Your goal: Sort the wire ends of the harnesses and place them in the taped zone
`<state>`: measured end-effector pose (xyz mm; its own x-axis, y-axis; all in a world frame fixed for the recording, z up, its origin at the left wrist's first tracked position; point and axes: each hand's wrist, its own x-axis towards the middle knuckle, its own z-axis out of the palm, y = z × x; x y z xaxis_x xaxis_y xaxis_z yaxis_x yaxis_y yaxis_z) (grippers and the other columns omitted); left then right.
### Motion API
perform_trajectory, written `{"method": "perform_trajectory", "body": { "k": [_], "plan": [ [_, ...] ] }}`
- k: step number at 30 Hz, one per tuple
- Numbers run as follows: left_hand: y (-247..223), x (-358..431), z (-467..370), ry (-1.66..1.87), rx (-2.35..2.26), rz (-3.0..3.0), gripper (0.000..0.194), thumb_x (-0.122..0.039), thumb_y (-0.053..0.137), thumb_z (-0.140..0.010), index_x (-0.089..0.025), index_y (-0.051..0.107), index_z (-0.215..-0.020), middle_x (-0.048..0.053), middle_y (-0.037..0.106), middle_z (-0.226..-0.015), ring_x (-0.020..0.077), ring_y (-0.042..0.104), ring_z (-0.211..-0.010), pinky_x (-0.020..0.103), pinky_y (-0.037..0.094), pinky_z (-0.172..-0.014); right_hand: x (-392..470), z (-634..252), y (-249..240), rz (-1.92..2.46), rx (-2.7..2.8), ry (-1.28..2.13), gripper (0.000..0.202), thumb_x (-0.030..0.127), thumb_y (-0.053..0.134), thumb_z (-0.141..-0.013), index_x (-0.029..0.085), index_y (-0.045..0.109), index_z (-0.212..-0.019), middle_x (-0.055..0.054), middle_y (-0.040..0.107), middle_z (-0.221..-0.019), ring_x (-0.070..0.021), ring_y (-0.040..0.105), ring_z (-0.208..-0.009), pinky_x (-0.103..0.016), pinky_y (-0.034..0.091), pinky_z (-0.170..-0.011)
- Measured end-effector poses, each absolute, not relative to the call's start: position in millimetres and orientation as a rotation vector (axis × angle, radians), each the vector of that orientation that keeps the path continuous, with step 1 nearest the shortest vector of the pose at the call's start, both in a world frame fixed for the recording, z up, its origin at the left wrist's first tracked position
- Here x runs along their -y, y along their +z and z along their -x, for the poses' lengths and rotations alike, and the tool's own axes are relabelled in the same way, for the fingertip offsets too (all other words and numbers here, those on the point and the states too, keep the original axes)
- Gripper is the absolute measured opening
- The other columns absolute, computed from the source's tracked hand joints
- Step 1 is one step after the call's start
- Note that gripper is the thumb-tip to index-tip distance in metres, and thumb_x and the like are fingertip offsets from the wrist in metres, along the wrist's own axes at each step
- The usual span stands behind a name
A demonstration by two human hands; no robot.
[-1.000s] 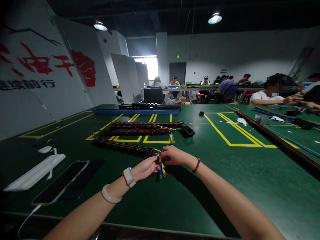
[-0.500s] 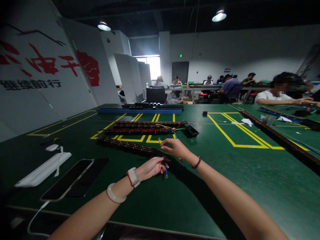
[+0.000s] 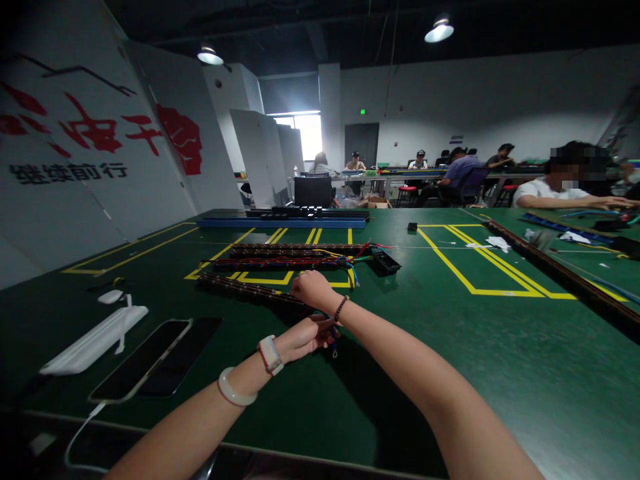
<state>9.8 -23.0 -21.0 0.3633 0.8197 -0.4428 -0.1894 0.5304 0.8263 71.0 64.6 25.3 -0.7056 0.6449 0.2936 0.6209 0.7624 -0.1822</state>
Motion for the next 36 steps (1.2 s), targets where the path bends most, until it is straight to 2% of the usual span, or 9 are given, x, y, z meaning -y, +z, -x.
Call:
{"method": "perform_trajectory", "body": {
  "k": [3,9,15,20,25,28,33,36],
  "plan": [
    [-25,21,-9,0.743,-0.973,-0.749,0.013,-0.019,0.052,-0.088,-0.008,0.059,-0.086,0.007,0.061,-0.07,0.0083,0.053,-0.053,0.019,0.035,-0.05,-63,-67,23,0.999,2.65,0.073,0.018,0.022,0.055,-0.084,0.016,0.071,-0.086,-0.007,0.067,-0.083,-0.0174,0.059,-0.08,-0.026,0.037,-0.071],
    [-17,24,-10,0.745,-0.992,-0.746,0.014,-0.016,0.049,-0.089,-0.007,0.059,-0.089,0.008,0.061,-0.072,0.0087,0.054,-0.056,0.019,0.037,-0.052,-58,-85,28,0.991,2.52,0.145,0.033,0.043,0.053,-0.089,0.019,0.068,-0.104,-0.008,0.066,-0.1,-0.0189,0.058,-0.094,-0.027,0.038,-0.082],
    [-14,26,-8,0.718,-0.944,-0.746,0.016,-0.012,0.042,-0.091,-0.007,0.056,-0.095,0.008,0.061,-0.076,0.0079,0.054,-0.057,0.019,0.038,-0.055,-51,-142,26,1.101,2.322,0.38,0.029,0.035,0.048,-0.092,0.017,0.067,-0.102,-0.007,0.066,-0.099,-0.0134,0.059,-0.086,-0.022,0.042,-0.075],
    [-13,26,-7,0.713,-0.959,-0.774,0.015,-0.015,0.043,-0.092,-0.006,0.054,-0.096,0.01,0.061,-0.081,0.0085,0.055,-0.06,0.02,0.039,-0.057,-44,-187,-6,1.24,2.39,0.465,0.031,0.039,0.051,-0.088,0.015,0.07,-0.096,-0.008,0.067,-0.092,-0.0165,0.06,-0.082,-0.025,0.042,-0.073],
    [-9,28,-9,0.7,-0.992,-0.815,0.015,-0.015,0.041,-0.092,-0.007,0.053,-0.096,0.008,0.06,-0.08,0.0079,0.055,-0.061,0.02,0.039,-0.059,-35,-199,-33,1.255,2.236,0.852,0.031,0.037,0.051,-0.087,0.013,0.069,-0.093,-0.006,0.068,-0.086,-0.0144,0.06,-0.071,-0.023,0.042,-0.064],
    [-7,28,-7,0.692,-1.039,-0.883,0.016,-0.022,0.042,-0.093,-0.008,0.051,-0.094,0.007,0.059,-0.077,0.0066,0.052,-0.056,0.018,0.035,-0.053,-32,-197,-37,1.254,2.149,0.897,0.027,0.034,0.054,-0.085,0.013,0.069,-0.089,-0.005,0.068,-0.084,-0.0143,0.059,-0.071,-0.023,0.043,-0.065],
    [1,24,5,0.507,-1.277,-1.255,0.032,-0.038,0.039,-0.093,-0.01,0.054,-0.094,0.0,0.053,-0.061,0.004,0.031,-0.037,0.019,0.018,-0.04,-33,-195,-36,1.222,2.137,0.878,0.022,0.03,0.054,-0.085,0.013,0.068,-0.089,-0.005,0.068,-0.088,-0.015,0.061,-0.076,-0.024,0.043,-0.069],
    [8,20,15,0.346,-1.372,-1.573,0.038,-0.043,0.043,-0.089,-0.01,0.062,-0.083,0.001,0.051,-0.056,0.0067,0.037,-0.04,0.02,0.026,-0.042,-33,-196,-36,1.217,2.129,0.868,0.022,0.03,0.055,-0.084,0.013,0.068,-0.09,-0.005,0.068,-0.089,-0.0152,0.061,-0.079,-0.024,0.043,-0.072]
  ]
}}
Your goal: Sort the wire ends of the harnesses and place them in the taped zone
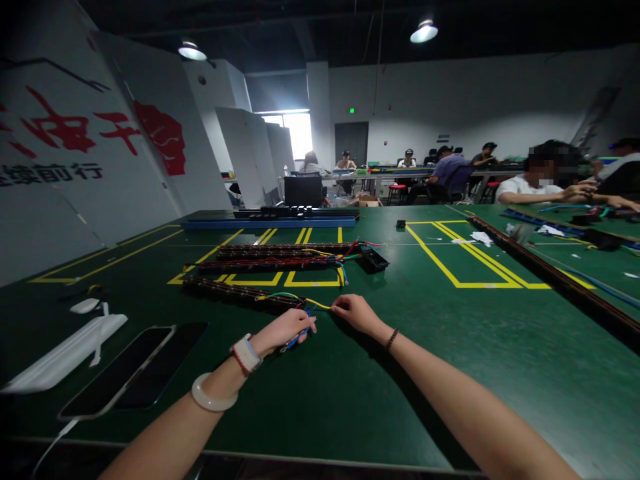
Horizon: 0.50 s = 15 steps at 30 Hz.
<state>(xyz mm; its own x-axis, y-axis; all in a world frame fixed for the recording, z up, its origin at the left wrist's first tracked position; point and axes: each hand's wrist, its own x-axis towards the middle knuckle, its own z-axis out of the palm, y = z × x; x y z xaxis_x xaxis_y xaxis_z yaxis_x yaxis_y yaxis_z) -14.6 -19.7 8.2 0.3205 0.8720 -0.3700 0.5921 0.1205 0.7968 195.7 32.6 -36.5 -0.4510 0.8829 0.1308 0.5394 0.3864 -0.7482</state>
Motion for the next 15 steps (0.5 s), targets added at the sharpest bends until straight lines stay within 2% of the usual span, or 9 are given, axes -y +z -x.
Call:
{"method": "perform_trajectory", "body": {
  "k": [5,10,13,15],
  "plan": [
    [19,19,22,0.107,-1.494,-1.958,0.039,-0.042,0.04,-0.09,-0.013,0.062,-0.074,0.003,0.054,-0.055,0.0119,0.049,-0.048,0.023,0.036,-0.053,-32,-196,-37,1.215,2.137,0.859,0.023,0.032,0.055,-0.084,0.014,0.069,-0.089,-0.005,0.068,-0.089,-0.0155,0.061,-0.079,-0.024,0.043,-0.071],
    [20,26,19,-0.084,-1.652,-2.324,0.035,-0.038,0.039,-0.09,-0.015,0.062,-0.078,0.009,0.063,-0.076,0.0186,0.06,-0.067,0.027,0.04,-0.062,-33,-195,-40,1.223,2.134,0.817,0.021,0.031,0.056,-0.084,0.015,0.069,-0.087,-0.004,0.067,-0.088,-0.015,0.06,-0.079,-0.024,0.042,-0.072],
    [19,30,15,-0.089,-1.726,-2.454,0.034,-0.037,0.038,-0.09,-0.015,0.063,-0.08,0.011,0.065,-0.082,0.0223,0.062,-0.074,0.03,0.041,-0.065,-33,-196,-41,1.214,2.138,0.806,0.02,0.031,0.057,-0.084,0.016,0.069,-0.087,-0.004,0.067,-0.088,-0.0151,0.06,-0.08,-0.025,0.042,-0.073],
    [20,32,13,-0.052,-1.756,-2.451,0.04,-0.043,0.037,-0.09,-0.015,0.063,-0.077,0.01,0.064,-0.079,0.0225,0.062,-0.072,0.03,0.041,-0.064,-33,-196,-41,1.203,2.141,0.806,0.02,0.031,0.057,-0.084,0.016,0.069,-0.087,-0.003,0.067,-0.088,-0.0149,0.06,-0.08,-0.024,0.042,-0.073]
  ]
}}
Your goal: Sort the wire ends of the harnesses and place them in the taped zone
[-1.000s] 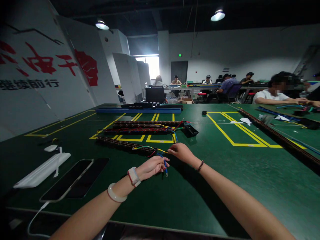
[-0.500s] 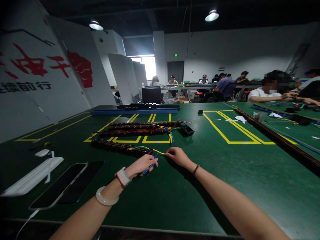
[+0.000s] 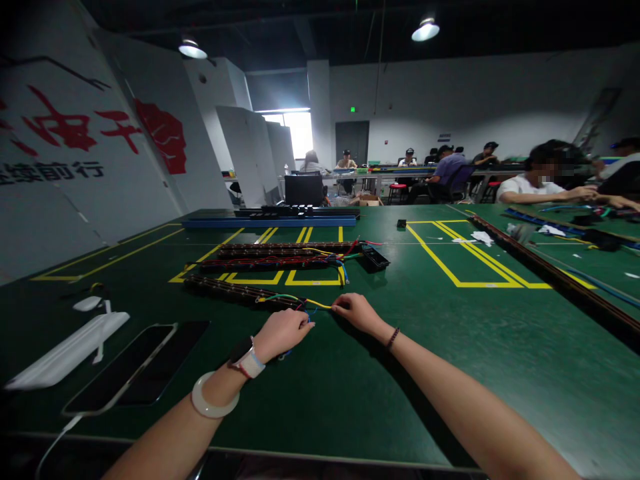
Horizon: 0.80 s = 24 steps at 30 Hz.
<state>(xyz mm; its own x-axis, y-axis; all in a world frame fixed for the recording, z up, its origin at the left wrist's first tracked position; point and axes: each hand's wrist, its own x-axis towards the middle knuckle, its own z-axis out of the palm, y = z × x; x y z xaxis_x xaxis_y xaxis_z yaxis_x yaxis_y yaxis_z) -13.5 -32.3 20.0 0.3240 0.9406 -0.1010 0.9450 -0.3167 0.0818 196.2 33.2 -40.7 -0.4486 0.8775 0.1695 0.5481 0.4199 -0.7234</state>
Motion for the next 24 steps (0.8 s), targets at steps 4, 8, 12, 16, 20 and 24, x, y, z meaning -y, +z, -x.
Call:
{"method": "perform_trajectory", "body": {
  "k": [4,8,12,16,20,24],
  "plan": [
    [25,32,15,0.122,-1.907,-2.31,0.054,-0.057,0.03,-0.09,-0.015,0.06,-0.073,0.01,0.062,-0.072,0.0227,0.061,-0.068,0.029,0.04,-0.059,-32,-197,-38,1.197,2.162,0.816,0.021,0.031,0.056,-0.085,0.015,0.068,-0.089,-0.004,0.067,-0.088,-0.0146,0.06,-0.079,-0.024,0.043,-0.072],
    [27,27,20,0.327,-2.118,-2.12,0.049,-0.054,0.028,-0.092,-0.014,0.056,-0.088,0.01,0.064,-0.078,0.0236,0.062,-0.069,0.03,0.039,-0.058,-32,-197,-38,1.191,2.161,0.824,0.022,0.033,0.056,-0.086,0.015,0.068,-0.089,-0.004,0.067,-0.091,-0.0153,0.06,-0.082,-0.025,0.043,-0.075],
    [23,21,23,0.456,-2.102,-2.008,0.04,-0.05,0.038,-0.09,-0.014,0.052,-0.099,0.012,0.065,-0.088,0.0255,0.063,-0.078,0.03,0.04,-0.061,-33,-197,-40,1.196,2.157,0.809,0.022,0.033,0.056,-0.085,0.015,0.068,-0.089,-0.005,0.066,-0.092,-0.0158,0.06,-0.084,-0.025,0.043,-0.077],
    [15,13,26,0.646,-1.973,-1.879,0.043,-0.046,0.043,-0.09,-0.014,0.048,-0.118,0.012,0.065,-0.089,0.0224,0.064,-0.08,0.027,0.041,-0.064,-33,-197,-40,1.196,2.161,0.811,0.022,0.032,0.056,-0.086,0.015,0.068,-0.089,-0.005,0.066,-0.092,-0.0157,0.06,-0.083,-0.025,0.043,-0.076],
    [7,6,28,0.814,-1.805,-1.831,0.036,-0.041,0.043,-0.092,-0.015,0.05,-0.115,0.007,0.065,-0.076,0.0163,0.062,-0.068,0.023,0.039,-0.06,-34,-198,-41,1.195,2.178,0.805,0.021,0.032,0.055,-0.086,0.016,0.068,-0.09,-0.004,0.066,-0.093,-0.0152,0.059,-0.084,-0.025,0.043,-0.076],
    [3,4,22,0.791,-1.89,-2.055,0.029,-0.039,0.043,-0.093,-0.018,0.053,-0.11,0.002,0.062,-0.067,0.0146,0.06,-0.064,0.021,0.031,-0.055,-35,-198,-45,1.175,2.19,0.789,0.021,0.033,0.055,-0.085,0.017,0.068,-0.09,-0.003,0.066,-0.091,-0.0148,0.059,-0.082,-0.025,0.042,-0.074]
  ]
}}
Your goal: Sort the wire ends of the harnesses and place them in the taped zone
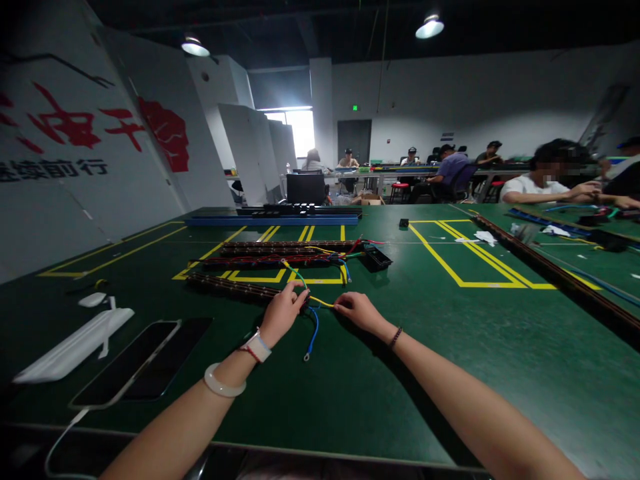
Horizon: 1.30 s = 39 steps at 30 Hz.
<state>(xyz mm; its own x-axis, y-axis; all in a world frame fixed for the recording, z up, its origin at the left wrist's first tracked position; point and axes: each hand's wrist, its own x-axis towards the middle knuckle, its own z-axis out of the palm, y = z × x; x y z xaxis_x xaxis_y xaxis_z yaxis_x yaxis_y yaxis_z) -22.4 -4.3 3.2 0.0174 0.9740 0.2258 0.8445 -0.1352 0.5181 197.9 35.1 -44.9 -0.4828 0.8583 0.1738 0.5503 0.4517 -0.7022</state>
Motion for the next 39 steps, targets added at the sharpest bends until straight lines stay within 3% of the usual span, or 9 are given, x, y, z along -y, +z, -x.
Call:
{"method": "perform_trajectory", "body": {
  "k": [6,13,20,24,28,33,36,39],
  "plan": [
    [6,10,10,0.478,-1.858,-2.533,0.028,-0.039,0.037,-0.095,-0.022,0.058,-0.102,0.002,0.066,-0.081,0.0161,0.063,-0.074,0.023,0.03,-0.057,-32,-196,-41,1.192,2.19,0.836,0.022,0.033,0.056,-0.084,0.016,0.068,-0.09,-0.004,0.067,-0.09,-0.0151,0.059,-0.08,-0.025,0.043,-0.073],
    [5,15,7,0.272,-1.678,-2.821,0.032,-0.034,0.033,-0.096,-0.018,0.06,-0.092,0.005,0.065,-0.082,0.0191,0.062,-0.074,0.026,0.033,-0.059,-29,-191,-31,1.298,2.144,1.067,0.025,0.031,0.053,-0.085,0.012,0.065,-0.095,-0.007,0.066,-0.091,-0.0141,0.058,-0.074,-0.024,0.043,-0.068],
    [7,16,11,0.221,-1.528,-2.82,0.042,-0.037,0.027,-0.097,-0.015,0.063,-0.097,0.012,0.064,-0.087,0.0201,0.06,-0.08,0.028,0.036,-0.069,-31,-190,-30,1.219,2.105,1.234,0.053,0.057,0.046,-0.086,0.01,0.066,-0.103,-0.01,0.065,-0.101,-0.0207,0.058,-0.09,-0.03,0.043,-0.08],
    [9,18,11,0.218,-1.509,-2.786,0.041,-0.036,0.03,-0.096,-0.014,0.064,-0.1,0.015,0.064,-0.088,0.0218,0.059,-0.081,0.029,0.036,-0.071,-31,-191,-26,1.211,2.117,1.312,0.06,0.063,0.049,-0.082,0.01,0.066,-0.106,-0.01,0.065,-0.102,-0.022,0.059,-0.093,-0.03,0.043,-0.081],
    [8,17,11,0.191,-1.451,-2.773,0.037,-0.033,0.033,-0.096,-0.013,0.064,-0.104,0.017,0.064,-0.092,0.0241,0.059,-0.085,0.031,0.037,-0.073,-31,-192,-26,1.21,2.201,1.307,0.053,0.059,0.056,-0.078,0.013,0.066,-0.104,-0.007,0.066,-0.094,-0.0181,0.059,-0.082,-0.026,0.044,-0.071],
    [7,16,12,0.197,-1.439,-2.777,0.04,-0.036,0.03,-0.096,-0.014,0.059,-0.111,0.016,0.063,-0.094,0.025,0.06,-0.086,0.031,0.039,-0.072,-31,-191,-29,1.229,2.183,1.282,0.04,0.044,0.059,-0.08,0.012,0.065,-0.103,-0.005,0.065,-0.088,-0.0119,0.055,-0.067,-0.021,0.041,-0.059],
    [11,21,12,0.243,-1.531,-2.702,0.046,-0.043,0.026,-0.096,-0.012,0.059,-0.107,0.016,0.063,-0.087,0.0241,0.06,-0.081,0.031,0.041,-0.07,-31,-190,-31,1.26,2.181,1.219,0.034,0.039,0.058,-0.081,0.013,0.066,-0.102,-0.004,0.065,-0.082,-0.0103,0.051,-0.059,-0.02,0.038,-0.052],
    [16,28,11,0.277,-1.684,-2.564,0.049,-0.045,0.026,-0.095,-0.011,0.061,-0.097,0.016,0.062,-0.081,0.0233,0.061,-0.075,0.032,0.042,-0.071,-32,-190,-32,1.27,2.177,1.155,0.028,0.033,0.057,-0.082,0.013,0.068,-0.1,-0.004,0.066,-0.083,-0.0113,0.054,-0.064,-0.02,0.04,-0.055]
  ]
}}
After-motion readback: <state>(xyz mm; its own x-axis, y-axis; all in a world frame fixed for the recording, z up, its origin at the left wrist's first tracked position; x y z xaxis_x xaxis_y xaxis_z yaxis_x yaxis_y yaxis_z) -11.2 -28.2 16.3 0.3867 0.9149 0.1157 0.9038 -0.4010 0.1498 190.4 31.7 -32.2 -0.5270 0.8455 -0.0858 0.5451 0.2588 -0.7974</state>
